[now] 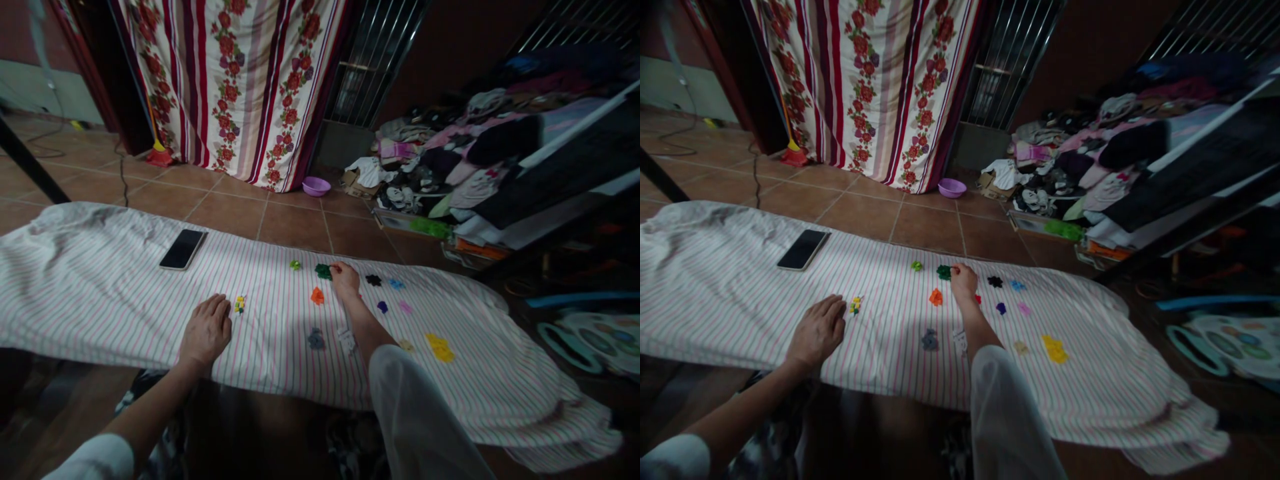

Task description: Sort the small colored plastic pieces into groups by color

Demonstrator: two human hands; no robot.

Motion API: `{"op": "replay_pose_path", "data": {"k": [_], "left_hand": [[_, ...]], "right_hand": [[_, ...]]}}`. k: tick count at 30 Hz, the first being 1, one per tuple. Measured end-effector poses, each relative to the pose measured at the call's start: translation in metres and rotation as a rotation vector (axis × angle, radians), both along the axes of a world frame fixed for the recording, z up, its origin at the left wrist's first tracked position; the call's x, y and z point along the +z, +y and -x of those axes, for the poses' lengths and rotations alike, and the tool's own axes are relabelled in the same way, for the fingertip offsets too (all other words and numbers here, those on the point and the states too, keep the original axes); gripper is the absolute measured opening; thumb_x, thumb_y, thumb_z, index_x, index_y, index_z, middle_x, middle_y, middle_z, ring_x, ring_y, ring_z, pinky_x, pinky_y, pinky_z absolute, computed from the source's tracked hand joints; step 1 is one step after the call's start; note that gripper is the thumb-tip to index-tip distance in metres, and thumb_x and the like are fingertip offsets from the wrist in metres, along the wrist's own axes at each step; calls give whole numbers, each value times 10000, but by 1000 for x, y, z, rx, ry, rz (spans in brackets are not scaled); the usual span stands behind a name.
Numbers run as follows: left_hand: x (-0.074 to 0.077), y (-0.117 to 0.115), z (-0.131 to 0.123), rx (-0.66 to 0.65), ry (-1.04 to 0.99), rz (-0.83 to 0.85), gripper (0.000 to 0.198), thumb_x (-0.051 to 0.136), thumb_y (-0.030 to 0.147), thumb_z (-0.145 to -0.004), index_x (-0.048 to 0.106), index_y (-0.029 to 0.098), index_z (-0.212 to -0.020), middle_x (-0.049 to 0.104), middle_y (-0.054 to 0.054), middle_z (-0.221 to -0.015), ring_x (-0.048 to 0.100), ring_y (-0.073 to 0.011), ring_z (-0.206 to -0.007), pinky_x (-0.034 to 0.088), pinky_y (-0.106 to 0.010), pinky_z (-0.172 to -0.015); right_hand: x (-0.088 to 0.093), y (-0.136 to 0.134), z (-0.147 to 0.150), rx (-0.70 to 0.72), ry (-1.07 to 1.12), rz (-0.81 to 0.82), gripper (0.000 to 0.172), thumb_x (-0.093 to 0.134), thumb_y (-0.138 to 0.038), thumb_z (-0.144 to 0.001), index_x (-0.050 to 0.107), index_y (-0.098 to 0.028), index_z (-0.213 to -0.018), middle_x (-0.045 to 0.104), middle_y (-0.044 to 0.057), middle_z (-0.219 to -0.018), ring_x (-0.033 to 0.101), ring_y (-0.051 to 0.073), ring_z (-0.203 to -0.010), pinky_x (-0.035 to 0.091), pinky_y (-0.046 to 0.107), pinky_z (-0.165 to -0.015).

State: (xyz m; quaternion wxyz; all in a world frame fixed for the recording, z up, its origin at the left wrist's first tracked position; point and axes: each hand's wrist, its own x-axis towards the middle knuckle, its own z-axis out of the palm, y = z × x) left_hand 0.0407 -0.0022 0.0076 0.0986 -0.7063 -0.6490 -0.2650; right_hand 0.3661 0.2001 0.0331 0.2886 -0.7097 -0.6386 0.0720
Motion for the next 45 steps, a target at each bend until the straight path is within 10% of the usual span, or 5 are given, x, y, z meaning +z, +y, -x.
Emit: {"op": "replay_pose_path", "data": {"k": [32, 45], "left_hand": [[7, -1, 0, 17, 17, 50, 287, 454, 184, -832, 606, 154, -1074, 658, -124, -1188, 573, -277, -1159, 454, -426, -981], [7, -2, -1, 22, -24, 54, 282, 480, 163, -827, 619, 162, -1072, 654, -124, -1196, 563, -282, -1176, 458, -442, -986]], "right_hand": [[8, -7, 7, 67, 17, -89, 290, 492, -202, -810, 747, -161, -943, 713, 101, -932, 630, 222, -886, 467, 333, -856], [8, -85, 125, 655, 236, -76, 189, 522, -173, -834, 688, -212, -916, 632, 27, -870, 588, 136, -733, 481, 262, -726]]}}
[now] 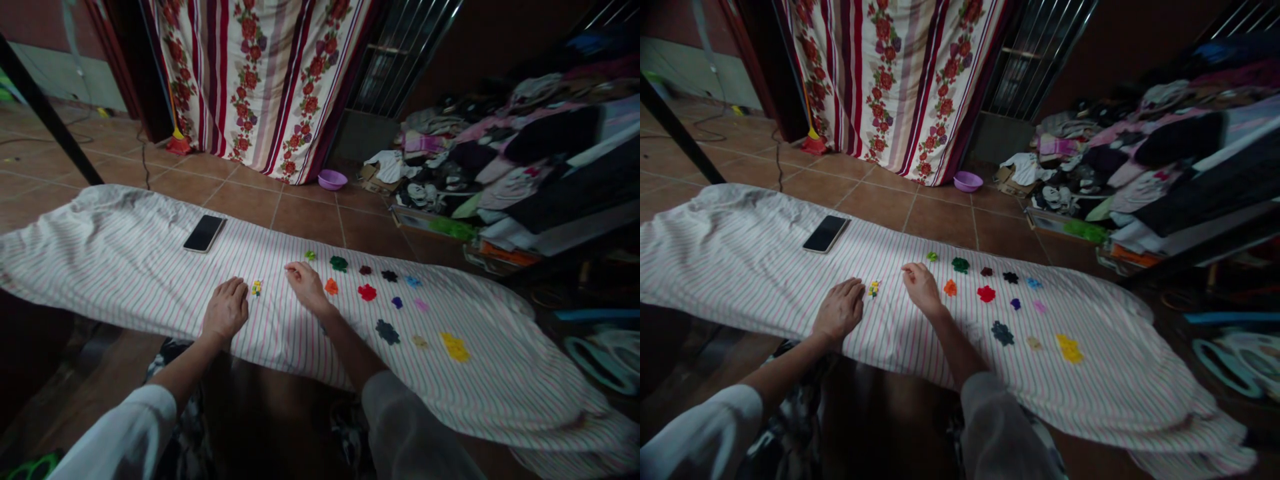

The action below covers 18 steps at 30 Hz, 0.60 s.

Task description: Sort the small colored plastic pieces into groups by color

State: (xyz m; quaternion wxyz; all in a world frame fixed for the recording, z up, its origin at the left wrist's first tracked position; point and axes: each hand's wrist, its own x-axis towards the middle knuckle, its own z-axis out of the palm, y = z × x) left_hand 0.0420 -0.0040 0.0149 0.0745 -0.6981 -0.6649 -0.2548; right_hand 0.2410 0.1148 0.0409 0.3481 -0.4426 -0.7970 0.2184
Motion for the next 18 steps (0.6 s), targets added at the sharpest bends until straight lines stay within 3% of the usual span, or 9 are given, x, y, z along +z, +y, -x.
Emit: {"op": "replay_pose_path", "data": {"k": [5, 18], "left_hand": [[-2, 1, 0, -6, 3, -3, 275, 465, 162, -841, 615, 167, -1071, 652, -121, -1202, 563, -273, -1177, 453, -438, -994], [-2, 1, 0, 3, -15, -12, 268, 476, 160, -835, 621, 160, -1061, 660, -120, -1191, 567, -277, -1172, 449, -436, -989]], "right_hand": [[-14, -34, 37, 195, -53, 90, 172, 575, -112, -821, 669, -215, -922, 615, 17, -898, 605, 137, -830, 485, 254, -763], [-29, -56, 45, 132, -114, 14, 202, 532, -163, -882, 676, -242, -999, 639, 16, -937, 629, 132, -862, 492, 229, -766]]}}
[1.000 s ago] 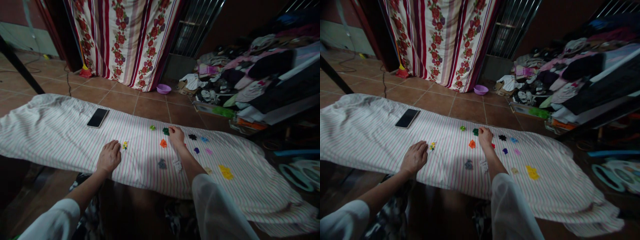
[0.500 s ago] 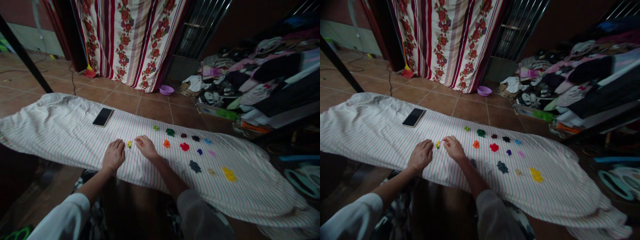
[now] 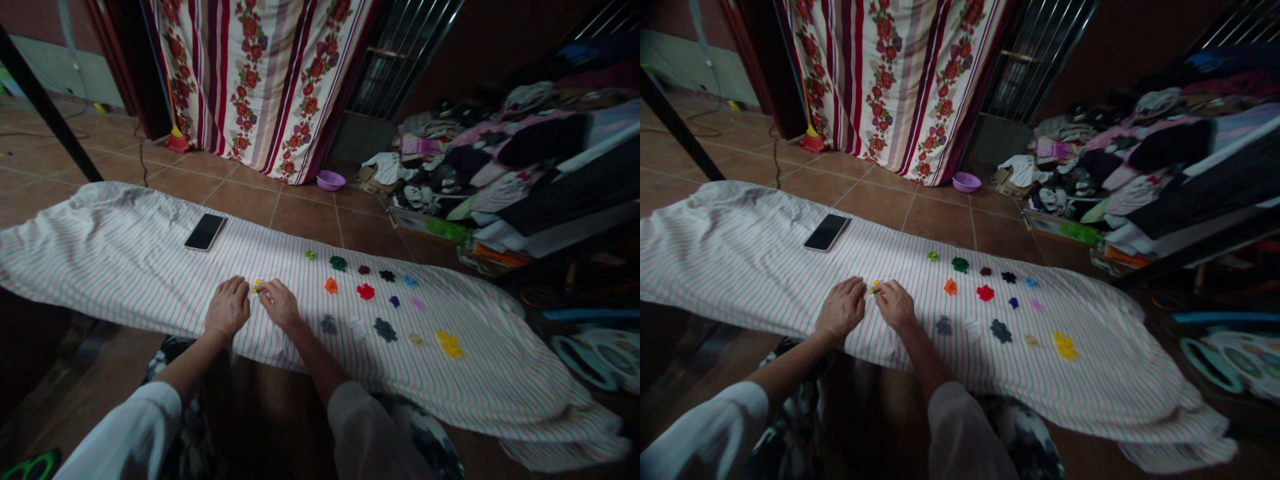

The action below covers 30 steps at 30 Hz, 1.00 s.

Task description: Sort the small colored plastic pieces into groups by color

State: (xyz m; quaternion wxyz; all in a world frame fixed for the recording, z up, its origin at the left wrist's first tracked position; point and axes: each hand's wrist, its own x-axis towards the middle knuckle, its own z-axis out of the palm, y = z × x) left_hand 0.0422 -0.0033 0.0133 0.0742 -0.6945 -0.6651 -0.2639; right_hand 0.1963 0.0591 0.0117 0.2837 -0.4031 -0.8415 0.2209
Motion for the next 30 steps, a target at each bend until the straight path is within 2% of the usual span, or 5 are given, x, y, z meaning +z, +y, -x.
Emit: {"op": "replay_pose_path", "data": {"k": [12, 20, 26, 30], "left_hand": [[-1, 0, 1, -5, 25, -10, 274, 463, 157, -838, 623, 141, -1061, 662, -131, -1183, 567, -278, -1165, 442, -427, -990], [0, -1, 1, -8, 16, -8, 273, 457, 157, -838, 623, 151, -1054, 663, -129, -1183, 569, -279, -1167, 448, -432, -985], [-1, 0, 1, -14, -6, -6, 282, 450, 161, -837, 625, 160, -1058, 660, -137, -1183, 566, -277, -1173, 446, -441, -993], [-1, 0, 1, -11, -9, -4, 287, 451, 166, -830, 624, 170, -1059, 660, -134, -1182, 564, -280, -1174, 449, -445, -985]], "right_hand": [[-1, 0, 2, -76, 126, 10, 149, 542, -159, -807, 623, -221, -916, 658, 4, -928, 583, 112, -681, 480, 248, -729], [0, 0, 3, -95, 80, 20, 156, 531, -163, -810, 614, -224, -928, 654, 6, -938, 583, 118, -703, 481, 255, -758], [1, -2, 2, -84, 32, -6, 196, 518, -132, -814, 608, -225, -961, 654, 14, -966, 610, 139, -798, 487, 266, -803], [2, -3, 3, -74, 21, -2, 269, 525, -130, -823, 607, -233, -1057, 661, 17, -1010, 624, 137, -824, 496, 264, -816]]}}
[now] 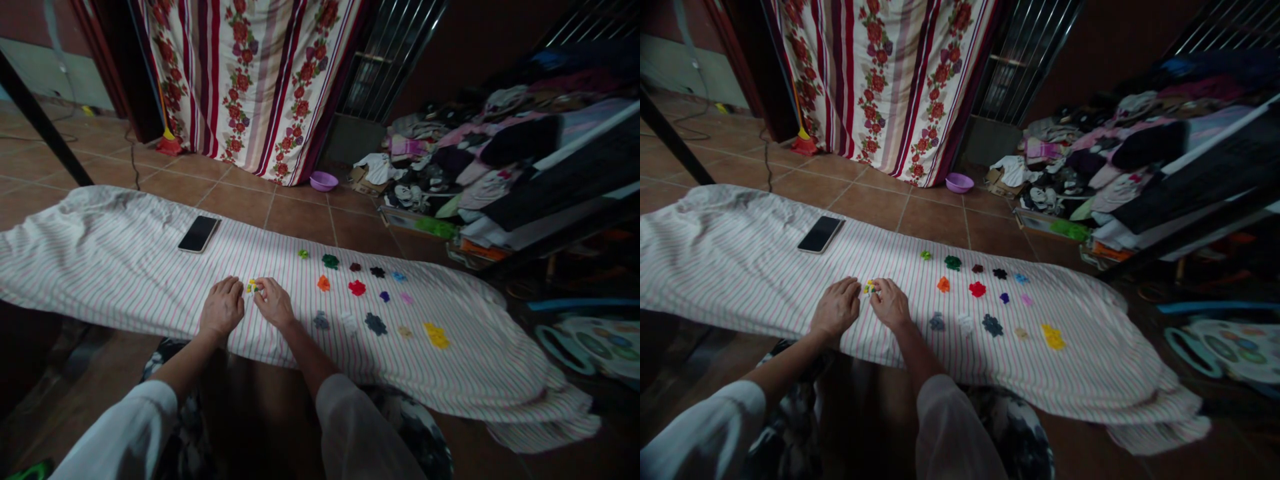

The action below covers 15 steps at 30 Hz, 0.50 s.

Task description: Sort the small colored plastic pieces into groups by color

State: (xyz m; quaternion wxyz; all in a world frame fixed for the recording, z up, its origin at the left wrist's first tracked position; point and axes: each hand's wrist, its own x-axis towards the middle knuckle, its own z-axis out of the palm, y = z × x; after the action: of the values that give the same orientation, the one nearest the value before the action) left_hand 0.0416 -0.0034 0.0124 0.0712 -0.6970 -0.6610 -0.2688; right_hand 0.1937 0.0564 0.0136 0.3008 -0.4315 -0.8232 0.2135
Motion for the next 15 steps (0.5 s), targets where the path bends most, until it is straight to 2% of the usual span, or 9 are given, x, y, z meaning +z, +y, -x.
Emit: {"op": "replay_pose_path", "data": {"k": [7, 15], "left_hand": [[0, 0, 0, -3, 11, 12, 279, 450, 154, -831, 619, 160, -1053, 655, -139, -1192, 566, -274, -1172, 442, -441, -999], [0, 0, 0, -1, 13, -18, 266, 441, 158, -844, 620, 161, -1041, 665, -128, -1176, 575, -270, -1157, 444, -428, -993]], "right_hand": [[5, -1, 0, 15, -59, 22, 243, 562, -205, -868, 637, -217, -1099, 656, 20, -994, 628, 125, -770, 503, 249, -755], [5, 0, 1, -3, -105, 11, 281, 517, -215, -910, 641, -234, -1161, 654, 31, -1000, 634, 144, -835, 496, 254, -794]]}}
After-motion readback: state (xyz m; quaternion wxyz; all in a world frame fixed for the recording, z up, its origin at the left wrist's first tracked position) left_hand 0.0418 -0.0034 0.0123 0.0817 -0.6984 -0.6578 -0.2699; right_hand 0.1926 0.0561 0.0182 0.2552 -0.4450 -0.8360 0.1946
